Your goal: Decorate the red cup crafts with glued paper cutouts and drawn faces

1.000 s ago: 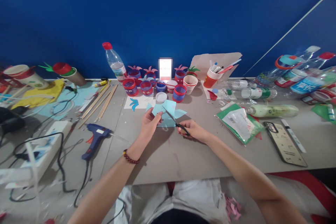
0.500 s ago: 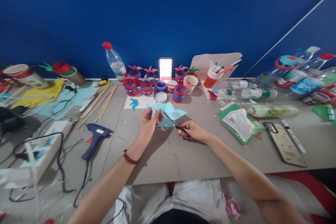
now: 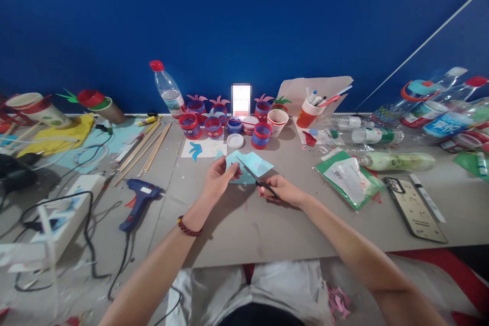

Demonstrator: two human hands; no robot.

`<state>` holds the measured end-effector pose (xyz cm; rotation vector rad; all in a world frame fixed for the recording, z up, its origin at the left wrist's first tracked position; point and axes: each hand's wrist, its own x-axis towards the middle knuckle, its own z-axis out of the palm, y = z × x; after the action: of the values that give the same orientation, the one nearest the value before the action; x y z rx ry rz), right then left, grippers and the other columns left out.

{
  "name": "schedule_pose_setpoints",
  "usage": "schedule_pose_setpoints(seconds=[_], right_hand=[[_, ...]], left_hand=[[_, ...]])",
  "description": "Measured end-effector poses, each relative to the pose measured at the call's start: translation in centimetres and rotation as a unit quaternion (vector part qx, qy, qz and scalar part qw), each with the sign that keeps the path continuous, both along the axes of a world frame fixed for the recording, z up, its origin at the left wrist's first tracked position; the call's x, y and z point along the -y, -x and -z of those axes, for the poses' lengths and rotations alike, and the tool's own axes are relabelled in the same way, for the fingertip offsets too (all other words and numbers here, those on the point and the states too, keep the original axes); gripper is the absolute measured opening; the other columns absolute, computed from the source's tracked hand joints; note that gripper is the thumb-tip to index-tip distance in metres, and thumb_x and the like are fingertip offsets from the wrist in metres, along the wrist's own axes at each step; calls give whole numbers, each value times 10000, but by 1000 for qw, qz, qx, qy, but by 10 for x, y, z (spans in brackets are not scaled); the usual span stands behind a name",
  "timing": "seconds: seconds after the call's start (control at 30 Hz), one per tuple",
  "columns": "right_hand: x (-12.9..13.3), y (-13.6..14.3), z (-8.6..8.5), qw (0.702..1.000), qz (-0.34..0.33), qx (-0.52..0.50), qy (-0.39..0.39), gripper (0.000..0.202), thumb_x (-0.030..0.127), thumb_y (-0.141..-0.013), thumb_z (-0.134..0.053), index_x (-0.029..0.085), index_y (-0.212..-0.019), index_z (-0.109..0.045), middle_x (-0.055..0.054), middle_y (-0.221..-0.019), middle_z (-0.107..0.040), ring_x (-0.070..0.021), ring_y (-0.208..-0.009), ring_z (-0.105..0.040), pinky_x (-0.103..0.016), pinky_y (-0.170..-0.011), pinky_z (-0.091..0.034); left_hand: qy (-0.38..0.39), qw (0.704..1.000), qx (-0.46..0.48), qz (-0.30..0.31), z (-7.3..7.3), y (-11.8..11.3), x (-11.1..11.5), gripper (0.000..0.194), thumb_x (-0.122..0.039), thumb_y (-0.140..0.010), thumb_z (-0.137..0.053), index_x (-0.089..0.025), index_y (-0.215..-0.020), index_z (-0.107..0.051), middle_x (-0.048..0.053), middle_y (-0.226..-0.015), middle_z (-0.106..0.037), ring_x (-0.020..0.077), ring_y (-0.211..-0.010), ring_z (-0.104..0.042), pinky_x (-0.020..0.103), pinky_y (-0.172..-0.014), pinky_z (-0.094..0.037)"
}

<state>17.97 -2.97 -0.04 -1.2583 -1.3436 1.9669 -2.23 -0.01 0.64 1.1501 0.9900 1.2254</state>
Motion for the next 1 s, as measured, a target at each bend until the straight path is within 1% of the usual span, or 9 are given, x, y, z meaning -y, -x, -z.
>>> schedule_pose_setpoints(seconds=[0.23,0.43,0.73,0.9,1.0], right_hand=[[0,-2,3,1000,-1,-9,4,436,527,-630,-778,147,-697,-577,88,-458,-416,-20,-378,-289,-175,-370,-179],[0,-2,3,1000,-1,-6,3,430,526,-636,-772,148,-705,-581,92,-453,-404,-23,-376,-279,-178,-365,-180],[-1,-2,4,1000,10,2,3,432,517,-620,-784,146,-698,-578,84,-479,-419,-20,-383,-294,-175,-369,-182],[-1,-1,4,1000,17,4,3,415,485,-612,-800,142,-696,-583,77,-484,-436,-18,-389,-294,-173,-373,-190],[-1,-1,4,1000,22,0,8,420,488,-608,-802,143,-692,-578,79,-481,-436,-16,-384,-291,-170,-370,-183]], left_hand=[[-1,1000,-23,14,4,6,-5,356,-479,-690,-756,-159,-688,-601,-4,-578,-636,86,-503,-552,202,-493,-428],[-5,999,-33,20,1,8,-6,353,-477,-697,-749,-159,-673,-596,-7,-570,-630,85,-517,-558,196,-502,-432],[1,999,-33,11,-1,6,-7,357,-486,-691,-747,-160,-637,-611,0,-551,-619,93,-512,-545,217,-506,-424],[3,1000,-27,12,-1,3,-4,392,-537,-698,-723,-165,-633,-616,-2,-543,-611,91,-484,-519,232,-501,-419],[4,999,-36,16,-2,2,-2,391,-535,-696,-725,-165,-633,-615,0,-555,-616,92,-491,-518,235,-513,-425]])
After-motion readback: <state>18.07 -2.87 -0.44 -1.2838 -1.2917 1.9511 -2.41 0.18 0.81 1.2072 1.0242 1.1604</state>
